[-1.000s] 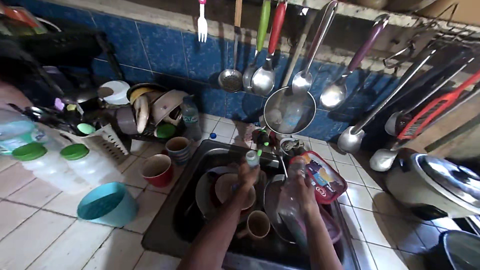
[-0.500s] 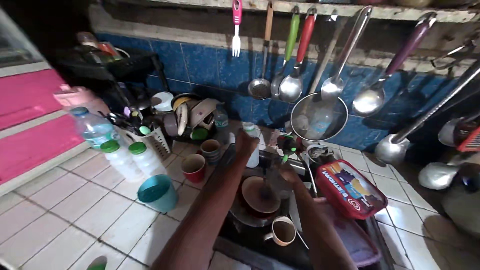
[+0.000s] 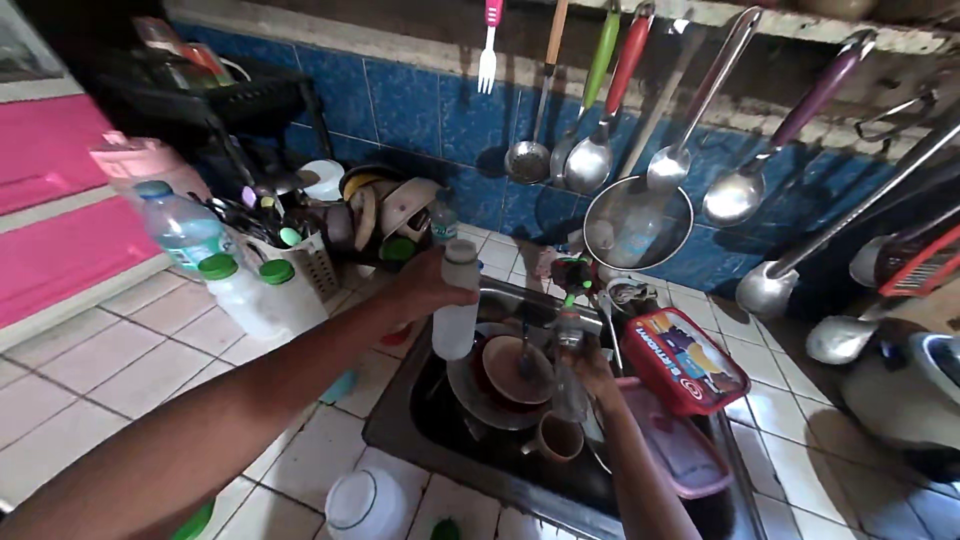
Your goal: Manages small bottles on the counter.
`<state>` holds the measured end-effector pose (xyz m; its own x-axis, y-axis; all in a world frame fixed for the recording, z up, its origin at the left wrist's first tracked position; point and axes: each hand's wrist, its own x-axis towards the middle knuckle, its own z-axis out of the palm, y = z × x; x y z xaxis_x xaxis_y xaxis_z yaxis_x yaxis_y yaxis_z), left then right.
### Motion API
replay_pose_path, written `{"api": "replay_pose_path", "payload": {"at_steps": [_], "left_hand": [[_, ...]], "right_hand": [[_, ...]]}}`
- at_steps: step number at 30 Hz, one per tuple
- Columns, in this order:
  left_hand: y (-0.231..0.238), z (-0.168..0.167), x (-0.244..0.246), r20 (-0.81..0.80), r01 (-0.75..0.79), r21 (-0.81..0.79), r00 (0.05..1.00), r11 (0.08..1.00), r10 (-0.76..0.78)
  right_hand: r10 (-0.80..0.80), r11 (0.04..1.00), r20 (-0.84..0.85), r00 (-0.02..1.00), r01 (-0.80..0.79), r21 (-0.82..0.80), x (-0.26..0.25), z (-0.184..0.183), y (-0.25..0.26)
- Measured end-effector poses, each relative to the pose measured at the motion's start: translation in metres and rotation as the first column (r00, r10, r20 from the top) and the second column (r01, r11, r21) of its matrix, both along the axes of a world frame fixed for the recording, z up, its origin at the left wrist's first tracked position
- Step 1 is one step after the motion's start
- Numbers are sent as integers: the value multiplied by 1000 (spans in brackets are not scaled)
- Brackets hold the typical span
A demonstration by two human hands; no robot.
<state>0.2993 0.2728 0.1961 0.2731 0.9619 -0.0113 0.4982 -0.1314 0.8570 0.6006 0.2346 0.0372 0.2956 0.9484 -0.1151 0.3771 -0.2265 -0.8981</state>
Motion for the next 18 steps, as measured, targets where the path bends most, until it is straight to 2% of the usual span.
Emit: {"api": "replay_pose_path", "payload": {"at_steps": [3,6,9,13,15,18], "left_hand": [[-24,2,-22,58,19,-30,998,999,-17],[-44,-6,-50,61,3,22,998,1000,-4],[-60,-25,-79,68,-22,98,998,995,15],[-82,-57,-113,110,-97,106,990,990,85],[-91,-74,-126,161,-106,152,984,983,82],[-103,-91,-140,245,-163,133,961,978,127]], "right_hand": [[-27,995,-2,1000,27,100,-5,-1,13],[-79,994,80,994,72,86,-16,8,20],[-138,989,249,959,119,90,-26,7,22],[-255,966,404,879,246,74,-43,3,34],[-325,945,437,838,303,122,-49,-9,41],[-394,918,416,820,333,214,-54,-26,50]]}}
